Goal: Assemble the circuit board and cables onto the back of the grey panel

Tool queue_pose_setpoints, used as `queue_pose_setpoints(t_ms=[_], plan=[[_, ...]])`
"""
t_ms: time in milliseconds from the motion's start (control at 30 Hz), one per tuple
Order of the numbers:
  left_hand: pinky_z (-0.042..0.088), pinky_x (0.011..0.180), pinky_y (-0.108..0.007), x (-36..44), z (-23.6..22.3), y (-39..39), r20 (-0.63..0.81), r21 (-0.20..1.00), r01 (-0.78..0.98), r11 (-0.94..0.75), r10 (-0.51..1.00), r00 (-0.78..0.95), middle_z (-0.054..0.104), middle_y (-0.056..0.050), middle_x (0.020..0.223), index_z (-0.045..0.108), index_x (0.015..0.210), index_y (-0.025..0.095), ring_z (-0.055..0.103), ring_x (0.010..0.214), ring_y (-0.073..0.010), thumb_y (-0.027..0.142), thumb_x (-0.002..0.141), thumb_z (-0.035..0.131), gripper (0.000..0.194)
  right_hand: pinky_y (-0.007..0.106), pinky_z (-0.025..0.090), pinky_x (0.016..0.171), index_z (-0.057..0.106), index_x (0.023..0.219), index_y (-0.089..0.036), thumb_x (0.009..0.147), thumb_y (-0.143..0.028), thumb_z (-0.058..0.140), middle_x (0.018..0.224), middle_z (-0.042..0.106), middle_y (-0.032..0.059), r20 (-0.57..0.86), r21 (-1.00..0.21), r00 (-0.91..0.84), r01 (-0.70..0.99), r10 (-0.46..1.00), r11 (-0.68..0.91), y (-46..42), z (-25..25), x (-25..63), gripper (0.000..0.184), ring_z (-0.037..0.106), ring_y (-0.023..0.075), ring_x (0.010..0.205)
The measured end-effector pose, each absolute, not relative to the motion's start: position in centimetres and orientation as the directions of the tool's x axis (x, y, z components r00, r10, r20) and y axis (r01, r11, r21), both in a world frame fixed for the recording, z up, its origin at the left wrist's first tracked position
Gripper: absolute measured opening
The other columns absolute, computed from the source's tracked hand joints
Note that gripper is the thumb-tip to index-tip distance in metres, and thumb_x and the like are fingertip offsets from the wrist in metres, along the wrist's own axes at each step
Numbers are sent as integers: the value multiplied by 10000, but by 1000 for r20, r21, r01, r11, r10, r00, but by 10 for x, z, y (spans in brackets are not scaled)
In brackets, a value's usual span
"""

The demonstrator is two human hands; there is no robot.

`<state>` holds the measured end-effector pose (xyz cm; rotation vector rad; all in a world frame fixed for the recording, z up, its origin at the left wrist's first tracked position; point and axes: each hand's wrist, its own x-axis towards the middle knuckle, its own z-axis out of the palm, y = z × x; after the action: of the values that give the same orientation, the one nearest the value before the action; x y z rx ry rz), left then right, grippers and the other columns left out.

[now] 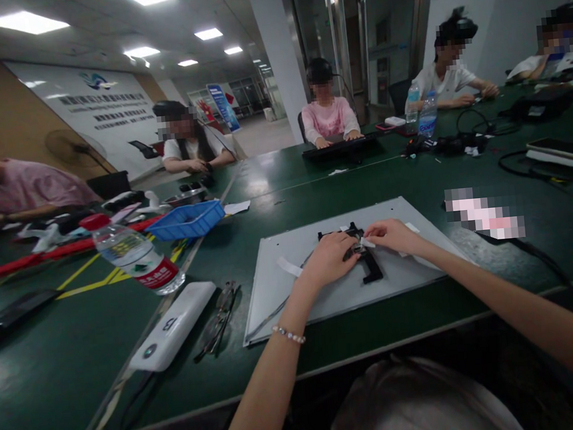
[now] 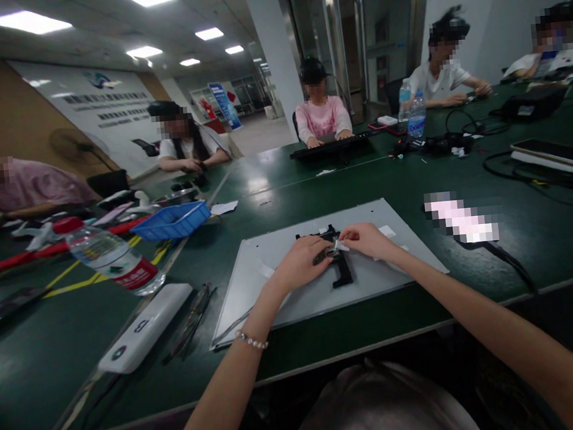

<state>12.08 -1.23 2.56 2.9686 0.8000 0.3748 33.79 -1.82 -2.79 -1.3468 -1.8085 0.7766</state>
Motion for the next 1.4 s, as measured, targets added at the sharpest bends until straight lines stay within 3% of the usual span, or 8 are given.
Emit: queue_pose_setpoints(t_ms=[167, 500, 700, 900, 1233, 1400], plan=[[392, 948, -364, 122, 27, -18, 237, 102, 496, -863, 505, 830, 575, -78, 1129, 510, 1244, 214, 509, 1087, -221, 276, 894, 495, 356, 296, 497, 727, 677, 878, -163, 774, -268, 579, 832, 709, 43, 178, -836, -226, 479, 958, 269, -23, -24, 334, 178, 636, 165, 766], [401, 938, -353, 122, 26, -15, 203, 116, 464, -878, 478, 854, 589, -75, 1104, 518, 1250, 216, 526, 1058, -214, 256, 904, 472, 351, 288, 497, 731, 689, 882, -172, 773, -260, 584, 854, 716, 41, 173, -827, -252, 488, 952, 280, -25, -24, 335, 175, 643, 166, 775], [398, 934, -341, 120, 24, -13, 247, 99, 464, -880, 474, 845, 596, -78, 1108, 519, 1234, 192, 526, 1063, -209, 296, 916, 464, 339, 300, 508, 721, 693, 866, -163, 756, -279, 613, 829, 719, 56, 202, -821, -162, 510, 966, 257, -24, -26, 344, 178, 648, 182, 763], [391, 924, -348, 115, 27, -9, 253, 24, 534, -845, 522, 815, 604, -87, 1107, 532, 1201, 189, 532, 1056, -216, 330, 939, 422, 318, 292, 511, 703, 695, 862, -172, 769, -293, 605, 820, 720, 44, 219, -795, -173, 539, 960, 278, -25, -31, 346, 177, 651, 178, 754], [398, 909, -346, 105, 22, 2, 249, -109, 608, -786, 571, 782, 604, -79, 1098, 569, 1142, 181, 537, 1039, -215, 325, 951, 391, 298, 326, 483, 765, 691, 866, -179, 820, -262, 572, 908, 666, 68, 338, -549, -171, 763, 925, 342, -29, -32, 355, 152, 611, 176, 772], [391, 938, -346, 103, 21, 4, 264, -100, 642, -760, 602, 754, 588, -77, 1149, 537, 1187, 186, 528, 1077, -211, 305, 948, 390, 305, 366, 451, 864, 688, 900, -181, 844, -261, 544, 992, 644, 86, 393, -487, -159, 799, 905, 352, -26, -27, 361, 173, 592, 212, 933]])
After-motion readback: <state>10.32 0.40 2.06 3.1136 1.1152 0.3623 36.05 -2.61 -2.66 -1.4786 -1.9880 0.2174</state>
